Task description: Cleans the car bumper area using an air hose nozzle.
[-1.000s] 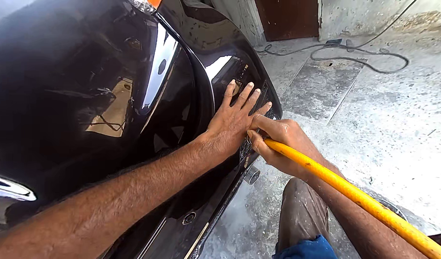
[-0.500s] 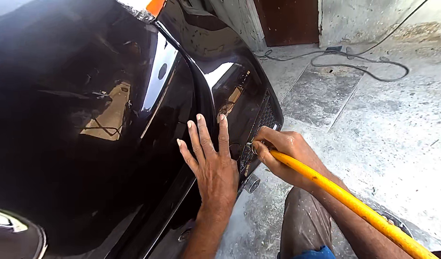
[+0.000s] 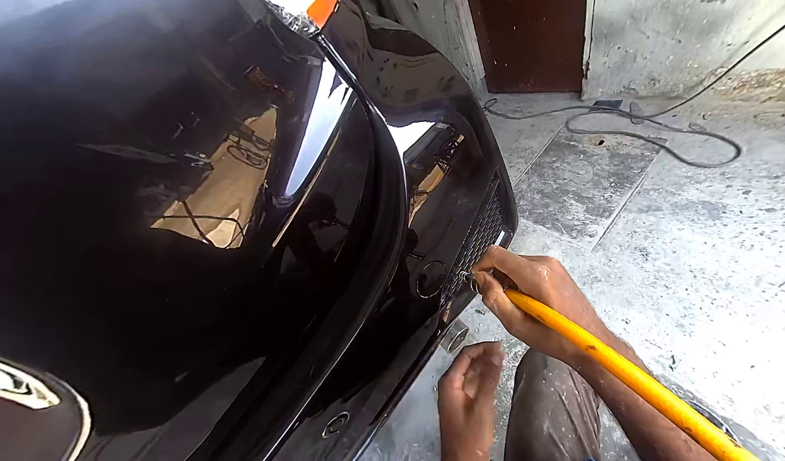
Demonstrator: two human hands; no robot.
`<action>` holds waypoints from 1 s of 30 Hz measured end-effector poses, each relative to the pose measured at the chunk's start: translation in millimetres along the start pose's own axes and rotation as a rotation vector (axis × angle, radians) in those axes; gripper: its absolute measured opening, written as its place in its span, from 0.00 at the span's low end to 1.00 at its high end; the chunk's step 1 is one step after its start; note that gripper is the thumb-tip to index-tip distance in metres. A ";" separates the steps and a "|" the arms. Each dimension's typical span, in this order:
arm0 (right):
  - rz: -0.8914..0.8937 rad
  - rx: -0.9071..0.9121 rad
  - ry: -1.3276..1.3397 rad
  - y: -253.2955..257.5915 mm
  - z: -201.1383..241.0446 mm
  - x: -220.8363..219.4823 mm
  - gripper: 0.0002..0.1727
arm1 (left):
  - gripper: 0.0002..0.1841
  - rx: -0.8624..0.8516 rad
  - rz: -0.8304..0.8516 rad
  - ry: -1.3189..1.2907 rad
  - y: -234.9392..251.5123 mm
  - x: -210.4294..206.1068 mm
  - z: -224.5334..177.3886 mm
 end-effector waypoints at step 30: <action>0.026 -0.009 -0.043 -8.1 18.5 -4.6 0.09 | 0.28 0.283 -0.326 -0.916 68.3 -11.3 -7.1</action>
Point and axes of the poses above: each hand's wrist, its own y-axis towards the middle knuckle, its own x-axis out of the back of the hand, z = x × y, the point moved 6 cm from there along y, towards the middle knuckle, and after that the axes turned 10 degrees about y, right-handed, at the moved point
